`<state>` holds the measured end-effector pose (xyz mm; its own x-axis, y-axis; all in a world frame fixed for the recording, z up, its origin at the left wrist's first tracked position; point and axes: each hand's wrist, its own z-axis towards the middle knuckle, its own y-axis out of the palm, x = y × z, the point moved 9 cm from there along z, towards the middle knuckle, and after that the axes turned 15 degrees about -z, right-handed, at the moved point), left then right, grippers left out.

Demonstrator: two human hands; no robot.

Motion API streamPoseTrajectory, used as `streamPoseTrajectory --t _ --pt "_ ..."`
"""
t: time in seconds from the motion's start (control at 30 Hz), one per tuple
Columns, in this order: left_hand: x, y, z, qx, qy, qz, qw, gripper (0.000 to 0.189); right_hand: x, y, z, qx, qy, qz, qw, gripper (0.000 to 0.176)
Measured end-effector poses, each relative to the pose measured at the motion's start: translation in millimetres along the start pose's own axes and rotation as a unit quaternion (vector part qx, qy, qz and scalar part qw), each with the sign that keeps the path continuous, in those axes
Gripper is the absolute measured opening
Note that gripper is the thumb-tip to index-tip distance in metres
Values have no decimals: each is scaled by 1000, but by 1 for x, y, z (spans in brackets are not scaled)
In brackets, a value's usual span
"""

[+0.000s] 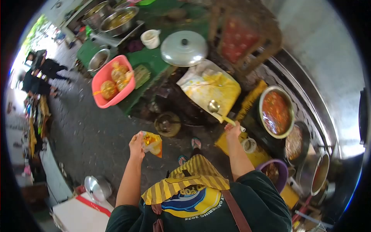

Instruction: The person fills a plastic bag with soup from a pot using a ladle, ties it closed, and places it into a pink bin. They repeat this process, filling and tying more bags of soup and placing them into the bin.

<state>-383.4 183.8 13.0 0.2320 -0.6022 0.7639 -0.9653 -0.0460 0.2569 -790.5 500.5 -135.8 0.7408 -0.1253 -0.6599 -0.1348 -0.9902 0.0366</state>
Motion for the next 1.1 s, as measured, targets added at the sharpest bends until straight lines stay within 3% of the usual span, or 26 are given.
streamPoseTrajectory --t 0.17,0.33,0.4,0.5,0.57,0.67,0.7,0.77,0.87,0.93,0.97,1.0,1.03,1.1 --pt "41 -42 -21 61 7 -14 998 13 9 118 50 -161 -12 68 985 26" --pt "69 -48 -28 100 33 -53 993 12 64 135 99 -52 88 12 995 33" --pt "80 -32 -25 81 45 -29 995 13 94 118 111 9 176 3 984 48" --pt "83 -16 -19 83 48 -14 995 14 113 107 122 -3 217 15 976 49" --pt "87 -2 -10 87 85 -59 991 13 107 105 117 -12 197 -11 980 44" --pt "84 9 5 50 81 -104 990 13 121 132 119 -190 216 -149 946 38" --pt "84 13 7 46 81 -108 990 13 97 164 66 -243 144 -220 934 38" --pt "86 25 11 30 71 -103 992 14 78 232 -33 -408 47 -324 852 44" --pt "95 38 12 9 63 -99 993 13 70 301 -188 -533 -109 -469 696 35" --pt "103 43 14 -4 57 -96 994 12 92 339 -265 -633 -219 -456 585 41" --pt "106 40 15 -9 42 -90 995 11 84 352 -308 -630 -371 -446 517 40" --pt "109 32 22 -27 48 -80 995 10 81 362 -347 -634 -430 -433 476 33" --pt "118 26 22 -31 54 -84 995 10 87 373 -367 -633 -437 -431 472 33" --pt "134 13 23 -46 56 -51 996 10 115 387 -404 -608 -504 -510 341 21"
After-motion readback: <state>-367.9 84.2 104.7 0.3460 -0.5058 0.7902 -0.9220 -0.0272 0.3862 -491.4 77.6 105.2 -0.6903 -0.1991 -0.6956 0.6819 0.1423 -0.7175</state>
